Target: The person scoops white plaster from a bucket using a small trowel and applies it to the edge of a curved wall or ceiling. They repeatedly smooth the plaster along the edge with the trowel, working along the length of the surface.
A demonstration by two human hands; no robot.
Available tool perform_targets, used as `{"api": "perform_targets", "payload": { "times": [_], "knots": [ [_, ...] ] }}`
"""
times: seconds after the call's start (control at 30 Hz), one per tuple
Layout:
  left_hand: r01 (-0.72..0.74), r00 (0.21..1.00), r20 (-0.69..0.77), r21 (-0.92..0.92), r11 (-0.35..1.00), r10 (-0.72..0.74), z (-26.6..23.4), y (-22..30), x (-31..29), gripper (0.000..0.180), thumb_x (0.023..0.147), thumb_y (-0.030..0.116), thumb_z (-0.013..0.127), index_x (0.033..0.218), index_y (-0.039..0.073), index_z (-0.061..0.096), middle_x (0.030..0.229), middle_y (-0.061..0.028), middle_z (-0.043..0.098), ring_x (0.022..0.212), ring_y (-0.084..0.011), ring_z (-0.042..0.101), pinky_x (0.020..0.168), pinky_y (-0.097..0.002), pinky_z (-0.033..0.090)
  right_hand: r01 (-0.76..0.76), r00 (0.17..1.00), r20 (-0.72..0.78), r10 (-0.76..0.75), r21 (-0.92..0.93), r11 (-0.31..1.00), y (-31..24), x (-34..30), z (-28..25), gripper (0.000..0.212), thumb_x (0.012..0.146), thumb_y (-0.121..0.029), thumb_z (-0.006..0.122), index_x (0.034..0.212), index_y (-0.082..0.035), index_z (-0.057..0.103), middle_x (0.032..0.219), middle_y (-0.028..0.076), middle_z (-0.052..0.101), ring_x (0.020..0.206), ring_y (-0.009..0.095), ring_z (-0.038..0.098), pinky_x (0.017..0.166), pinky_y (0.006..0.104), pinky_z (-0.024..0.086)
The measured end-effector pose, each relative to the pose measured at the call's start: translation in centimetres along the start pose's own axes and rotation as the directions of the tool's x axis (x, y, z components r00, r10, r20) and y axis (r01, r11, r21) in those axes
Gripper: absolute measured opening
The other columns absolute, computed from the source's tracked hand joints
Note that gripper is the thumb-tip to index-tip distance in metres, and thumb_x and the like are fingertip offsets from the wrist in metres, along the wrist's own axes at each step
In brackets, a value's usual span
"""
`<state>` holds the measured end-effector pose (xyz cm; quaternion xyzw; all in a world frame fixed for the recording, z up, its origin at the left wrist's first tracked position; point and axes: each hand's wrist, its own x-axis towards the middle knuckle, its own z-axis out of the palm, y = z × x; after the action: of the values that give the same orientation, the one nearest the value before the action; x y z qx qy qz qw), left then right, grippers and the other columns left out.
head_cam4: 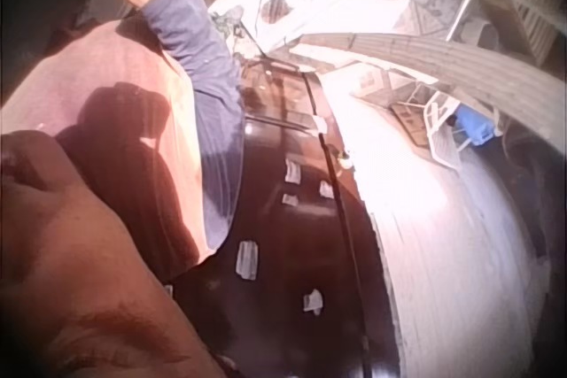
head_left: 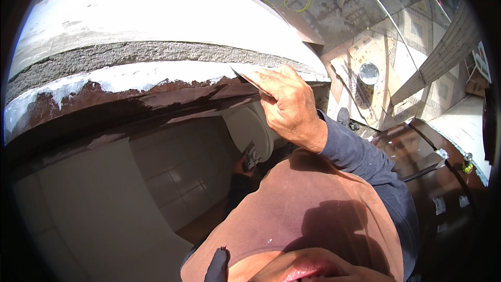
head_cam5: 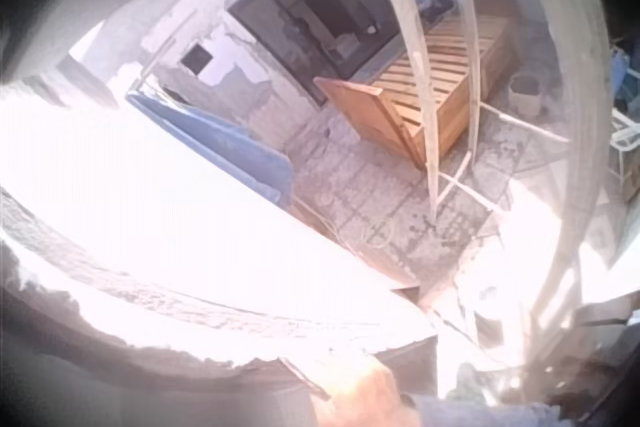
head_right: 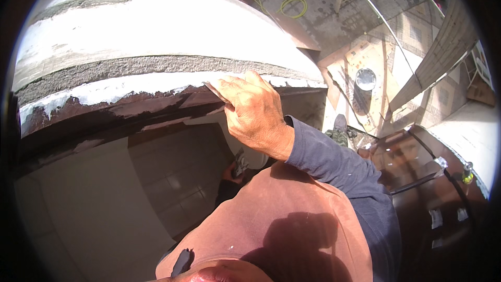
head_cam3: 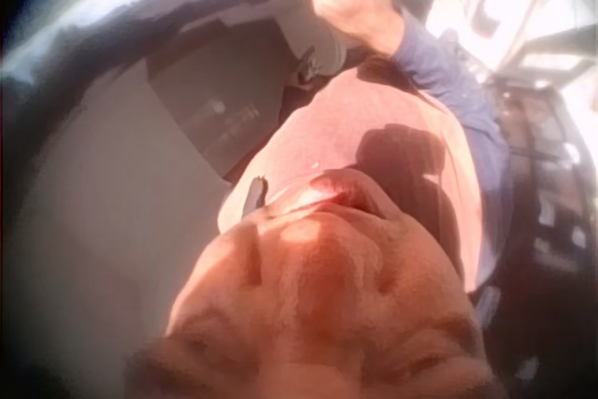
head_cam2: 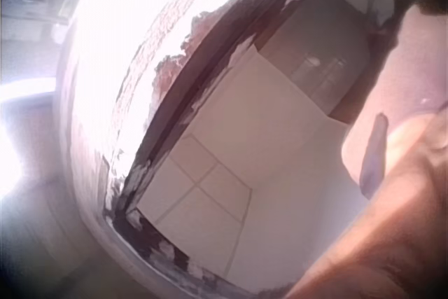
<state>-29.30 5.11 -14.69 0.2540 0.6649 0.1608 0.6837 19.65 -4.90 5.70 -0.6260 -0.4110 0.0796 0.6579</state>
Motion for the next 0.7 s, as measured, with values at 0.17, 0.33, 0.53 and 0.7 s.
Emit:
{"api": "perform_targets", "payload": {
  "times": [0.17,0.33,0.53,0.7],
  "knots": [
    [-0.219,0.975,0.081,0.54,0.813,0.208,0.3,0.2,-0.1,0.028,0.093,0.015,0.069,0.12,0.007,0.062,0.111,-0.0097,0.065,0.105,-0.0232,0.063,0.094,-0.0426,0.053,-0.052,0.998,-0.035,0.058,0.143,0.988,-0.2,0.6,-0.9,0.05,0.074,0.011,0.063,0.119,-0.005,0.073,0.114,0.013,0.074,0.092,0.027,0.063,0.087,0.0353,0.05],
    [-0.016,0.999,-0.026,0.214,0.977,0.022,-1.9,-0.5,2.3,0.03,0.094,0.012,0.067,0.122,0.007,0.061,0.115,-0.0099,0.063,0.108,-0.0224,0.061,0.093,-0.0442,0.053,0.067,0.993,-0.107,-0.054,0.123,0.99,0.2,0.4,0.4,0.05,0.073,0.009,0.065,0.121,-0.005,0.071,0.115,0.013,0.072,0.093,0.029,0.061,0.087,0.0375,0.048],
    [0.175,0.958,-0.161,-0.328,0.928,-0.237,-1.9,-0.6,2.8,0.027,0.094,0.015,0.067,0.12,0.008,0.062,0.116,-0.0092,0.062,0.113,-0.0242,0.058,0.09,-0.045,0.053,-0.018,0.988,-0.145,0.044,0.173,0.985,0.3,0.1,-0.6,0.047,0.072,0.008,0.059,0.116,-0.005,0.073,0.107,0.012,0.074,0.091,0.031,0.06,0.083,0.0402,0.05],
    [0.189,0.961,-0.116,-0.381,0.905,-0.249,-0.3,0.1,2.2,0.026,0.095,0.015,0.066,0.12,0.008,0.062,0.116,-0.009,0.063,0.113,-0.0232,0.058,0.091,-0.0441,0.052,-0.107,0.992,0.069,0.104,0.048,0.993,-1.2,1.1,-0.9,0.049,0.073,0.01,0.06,0.119,-0.004,0.072,0.109,0.015,0.073,0.094,0.031,0.063,0.085,0.0355,0.05]
  ]
}}
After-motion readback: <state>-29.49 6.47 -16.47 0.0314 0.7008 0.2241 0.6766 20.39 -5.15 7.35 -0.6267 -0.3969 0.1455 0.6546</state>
